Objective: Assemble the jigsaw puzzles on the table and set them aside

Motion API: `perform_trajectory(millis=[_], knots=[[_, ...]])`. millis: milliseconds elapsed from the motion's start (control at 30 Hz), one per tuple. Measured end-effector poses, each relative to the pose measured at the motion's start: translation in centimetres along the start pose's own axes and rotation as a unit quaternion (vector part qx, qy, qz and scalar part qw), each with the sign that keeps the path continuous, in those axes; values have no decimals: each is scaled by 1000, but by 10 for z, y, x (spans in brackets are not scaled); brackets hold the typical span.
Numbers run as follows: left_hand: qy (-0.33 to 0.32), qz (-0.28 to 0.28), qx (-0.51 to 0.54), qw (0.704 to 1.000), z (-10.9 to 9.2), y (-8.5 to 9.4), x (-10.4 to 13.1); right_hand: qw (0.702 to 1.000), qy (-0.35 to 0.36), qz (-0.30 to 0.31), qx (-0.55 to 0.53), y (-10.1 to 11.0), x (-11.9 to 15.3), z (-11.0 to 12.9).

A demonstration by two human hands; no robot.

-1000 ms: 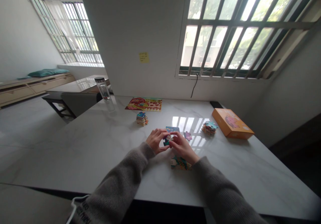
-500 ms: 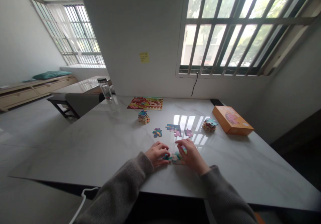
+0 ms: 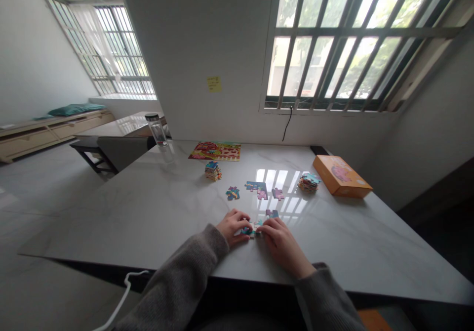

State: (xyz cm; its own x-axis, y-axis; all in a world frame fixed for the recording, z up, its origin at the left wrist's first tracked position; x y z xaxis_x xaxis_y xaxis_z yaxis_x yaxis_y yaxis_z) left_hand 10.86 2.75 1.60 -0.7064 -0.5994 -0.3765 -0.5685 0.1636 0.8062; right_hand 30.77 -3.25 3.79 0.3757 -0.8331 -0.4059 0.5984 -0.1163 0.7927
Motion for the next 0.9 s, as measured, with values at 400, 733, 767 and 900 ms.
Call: perform_trajectory(millis=[400, 733, 767, 900], knots=[[-16, -21, -30, 999, -1, -6, 0, 999, 6, 12, 35, 1, 0, 4], [201, -172, -124, 956, 65, 38, -16, 1000, 1, 11, 17, 0, 0, 3], [210, -174, -124, 954, 70, 40, -19, 1000, 1, 9, 14, 1, 0, 3], [236, -135, -119, 955, 80, 42, -32, 1000, 0, 5, 7, 1, 0, 2]])
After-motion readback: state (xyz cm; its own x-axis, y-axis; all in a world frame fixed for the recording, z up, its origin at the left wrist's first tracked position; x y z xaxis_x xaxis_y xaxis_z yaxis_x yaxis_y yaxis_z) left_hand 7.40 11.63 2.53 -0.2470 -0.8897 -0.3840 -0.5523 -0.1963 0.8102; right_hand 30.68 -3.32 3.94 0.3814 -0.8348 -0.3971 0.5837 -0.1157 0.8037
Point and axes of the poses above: each hand's wrist, its own x-axis away from the middle knuckle, its own y-axis out of the back of the hand, z = x × y, the point moved 3 cm from there along -x, towards the middle knuckle, and after that the axes turned 3 degrees about x, right-handed, at the moved point
